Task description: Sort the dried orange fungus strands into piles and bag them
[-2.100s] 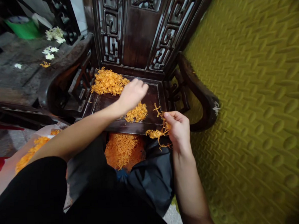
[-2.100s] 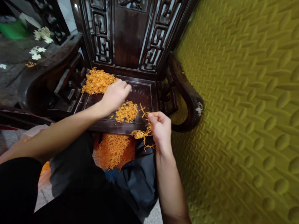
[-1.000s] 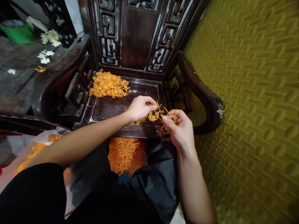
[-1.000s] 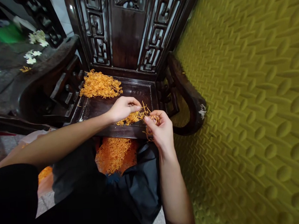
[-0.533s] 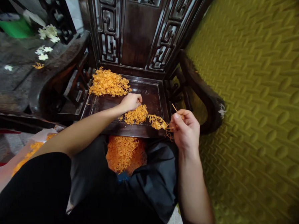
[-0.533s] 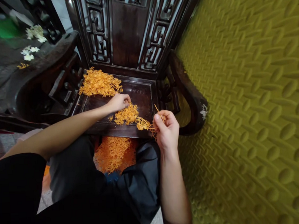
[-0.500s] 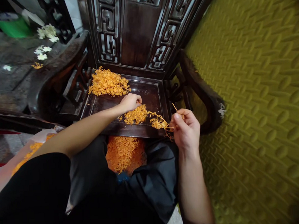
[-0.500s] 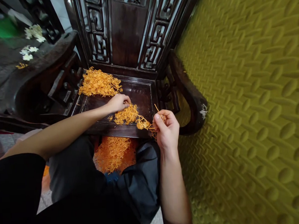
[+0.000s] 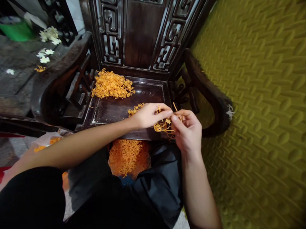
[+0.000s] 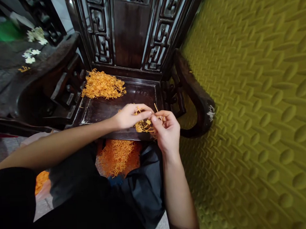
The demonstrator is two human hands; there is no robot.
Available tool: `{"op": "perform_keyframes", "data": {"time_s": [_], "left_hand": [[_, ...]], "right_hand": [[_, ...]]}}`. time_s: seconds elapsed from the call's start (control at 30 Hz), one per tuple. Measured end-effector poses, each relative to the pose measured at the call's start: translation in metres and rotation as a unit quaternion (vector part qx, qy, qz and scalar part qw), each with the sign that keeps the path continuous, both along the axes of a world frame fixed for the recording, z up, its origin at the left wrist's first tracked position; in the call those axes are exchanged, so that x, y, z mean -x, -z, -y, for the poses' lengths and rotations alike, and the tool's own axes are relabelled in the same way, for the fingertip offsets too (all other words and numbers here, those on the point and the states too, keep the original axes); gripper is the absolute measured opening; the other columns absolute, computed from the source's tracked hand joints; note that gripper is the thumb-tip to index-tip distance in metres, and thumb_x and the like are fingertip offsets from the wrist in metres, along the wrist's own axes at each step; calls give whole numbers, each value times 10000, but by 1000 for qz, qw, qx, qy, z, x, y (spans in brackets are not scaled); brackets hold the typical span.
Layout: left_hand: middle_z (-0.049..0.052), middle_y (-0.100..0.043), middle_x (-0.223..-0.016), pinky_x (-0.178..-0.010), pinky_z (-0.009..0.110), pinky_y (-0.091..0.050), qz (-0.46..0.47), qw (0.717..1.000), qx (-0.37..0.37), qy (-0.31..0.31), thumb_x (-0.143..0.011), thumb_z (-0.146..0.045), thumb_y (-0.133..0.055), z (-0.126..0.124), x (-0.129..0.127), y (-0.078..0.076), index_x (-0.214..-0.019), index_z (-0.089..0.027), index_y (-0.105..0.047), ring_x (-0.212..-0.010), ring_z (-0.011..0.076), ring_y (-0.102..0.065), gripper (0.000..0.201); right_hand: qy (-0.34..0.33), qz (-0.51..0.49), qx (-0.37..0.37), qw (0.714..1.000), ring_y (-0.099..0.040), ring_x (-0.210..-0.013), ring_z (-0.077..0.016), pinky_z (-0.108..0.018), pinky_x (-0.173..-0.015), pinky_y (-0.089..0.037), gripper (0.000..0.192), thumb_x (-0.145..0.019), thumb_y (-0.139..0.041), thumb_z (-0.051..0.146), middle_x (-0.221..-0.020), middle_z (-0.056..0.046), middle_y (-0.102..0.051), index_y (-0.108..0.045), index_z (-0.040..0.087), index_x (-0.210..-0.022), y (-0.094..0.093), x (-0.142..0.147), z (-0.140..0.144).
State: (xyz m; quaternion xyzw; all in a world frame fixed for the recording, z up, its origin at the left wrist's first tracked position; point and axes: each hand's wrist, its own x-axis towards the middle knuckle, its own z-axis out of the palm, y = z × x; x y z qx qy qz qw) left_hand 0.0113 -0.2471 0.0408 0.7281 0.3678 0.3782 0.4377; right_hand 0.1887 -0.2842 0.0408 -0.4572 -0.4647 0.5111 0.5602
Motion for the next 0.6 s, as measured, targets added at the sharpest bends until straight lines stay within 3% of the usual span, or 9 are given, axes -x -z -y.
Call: {"op": "perform_keyframes", "data": {"time_s": [0.1, 0.17, 0.23, 0.3, 0.37, 0.43, 0.5, 0.6], "left_hand": [[68, -762, -971, -886, 342, -533, -12, 994, -42, -98, -967, -307, -634, -11, -4, -7, -954, -157, -780, -920, 179, -694, 210], [70, -759, -968, -862, 337, -533, 15, 993, -25, -116, -935, -309, -677, -15, -3, -9, -983, -148, -765, -901, 175, -692, 190], [86, -744, -1025, -841, 321, -539, 66, 992, 17, -110, -908, -304, -706, -15, -3, -8, -1127, -136, -698, -911, 165, -690, 277], [116, -707, -1122, -823, 307, -543, 91, 990, 44, -98, -843, -299, -773, -10, -5, -5, -1279, -143, -577, -952, 166, -682, 503], [139, -662, -1211, -818, 311, -543, 68, 994, 42, -72, -747, -317, -858, 0, -7, 0, -1333, -170, -485, -997, 183, -675, 710], [131, -637, -1245, -829, 337, -544, 8, 999, 18, -39, -689, -349, -900, 10, -6, 2, -1301, -193, -475, -1006, 199, -672, 761], [107, -618, -1250, -855, 364, -545, -54, 998, -30, -24, -738, -349, -862, 19, -3, 3, -1227, -202, -515, -999, 199, -668, 618], [94, -573, -1320, -902, 373, -533, -132, 984, -117, -28, -881, -258, -699, 26, 3, 2, -1094, -208, -617, -1033, 192, -655, 234]], "right_hand": [[-30, 47, 12, 998, -486, -527, -71, -206, -454, -381, 382, -700, -913, 358, -874, -2, -718, -680, 227, -972, 8, 8, 3], [-73, 69, 47, 994, -495, -523, -79, -212, -448, -388, 405, -697, -915, 384, -850, -13, -727, -707, 214, -1001, 10, 11, 3], [-80, 76, 66, 992, -465, -489, -78, -213, -424, -362, 400, -730, -886, 439, -757, -6, -698, -727, 199, -1008, 11, 13, 2], [-47, 52, 60, 996, -417, -458, -68, -208, -403, -326, 404, -744, -866, 482, -675, 21, -637, -724, 199, -996, 10, 14, 0], [-9, 9, 47, 999, -398, -456, -63, -204, -400, -313, 410, -742, -861, 504, -647, 45, -578, -701, 209, -977, 7, 14, -2], [8, -25, 40, 999, -407, -471, -60, -198, -409, -317, 412, -755, -848, 522, -668, 54, -554, -662, 221, -968, 4, 13, -4], [11, -43, 32, 998, -413, -482, -53, -186, -409, -302, 408, -788, -819, 543, -716, 52, -563, -602, 231, -939, 1, 12, -4], [15, -64, 20, 998, -410, -477, -43, -173, -403, -280, 439, -810, -801, 553, -754, 62, -554, -500, 244, -897, 0, 12, -4]]}}
